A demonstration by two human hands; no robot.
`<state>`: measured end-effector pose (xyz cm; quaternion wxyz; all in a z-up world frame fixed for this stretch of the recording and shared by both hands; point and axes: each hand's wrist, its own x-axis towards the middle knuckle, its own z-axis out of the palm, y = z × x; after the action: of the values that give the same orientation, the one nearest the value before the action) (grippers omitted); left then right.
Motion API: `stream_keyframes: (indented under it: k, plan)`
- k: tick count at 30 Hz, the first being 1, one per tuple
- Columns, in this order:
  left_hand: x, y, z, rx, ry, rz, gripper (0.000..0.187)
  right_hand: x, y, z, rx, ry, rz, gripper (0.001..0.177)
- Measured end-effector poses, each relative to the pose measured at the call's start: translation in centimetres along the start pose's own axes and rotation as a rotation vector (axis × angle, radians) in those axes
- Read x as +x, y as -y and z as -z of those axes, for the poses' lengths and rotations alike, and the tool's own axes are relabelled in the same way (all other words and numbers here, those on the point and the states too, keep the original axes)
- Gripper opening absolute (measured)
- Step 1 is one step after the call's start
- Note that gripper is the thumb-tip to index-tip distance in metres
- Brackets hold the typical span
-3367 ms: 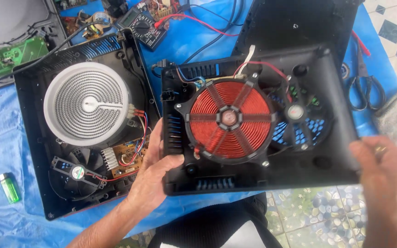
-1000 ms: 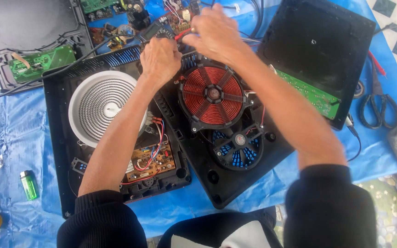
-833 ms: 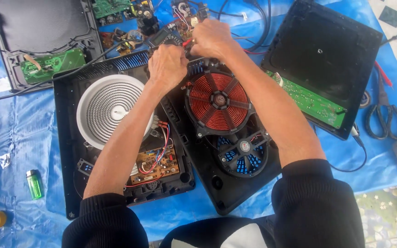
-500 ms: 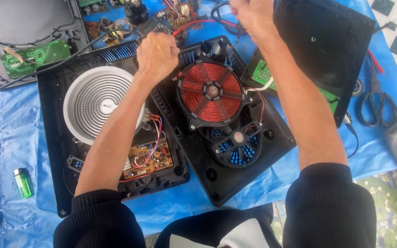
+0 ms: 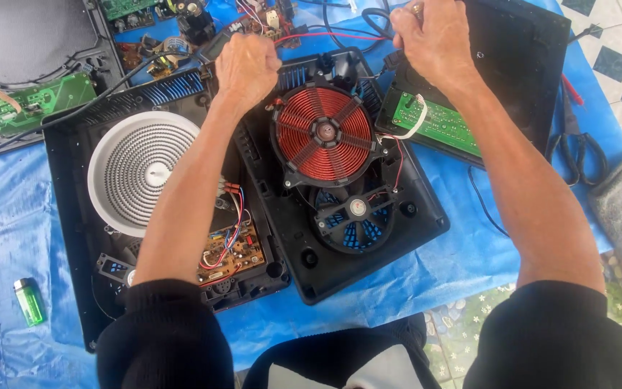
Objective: The person works on an open electronic device, handling wires and components inside the casing. They use a screwdriver to adjust parts and connect red and black wires to the circuit board.
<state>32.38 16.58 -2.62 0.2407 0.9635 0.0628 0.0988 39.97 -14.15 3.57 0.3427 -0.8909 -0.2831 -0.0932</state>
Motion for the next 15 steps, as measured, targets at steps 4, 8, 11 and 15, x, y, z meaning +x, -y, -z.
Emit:
stream_keyframes:
  k: [4,8,11,15]
  plan:
    - [2.7,-1.2,-2.2,-0.068,0.04,0.079,0.036,0.1,-0.3,1.2,-0.012,0.066,-0.009,0.034]
    - [4.0,-0.7,-3.1,-0.096,0.055,0.052,0.027,0.4,-0.2,1.4,0.001,0.073,-0.053,0.013]
    - [4.7,0.5,-4.2,-0.068,0.011,-0.026,0.02,1.1,0.3,1.1,0.045,0.039,-0.077,0.016]
    - [4.3,1.6,-4.9,-0.115,-0.065,-0.165,0.034,2.7,1.3,-0.1,0.189,-0.019,-0.269,0.018]
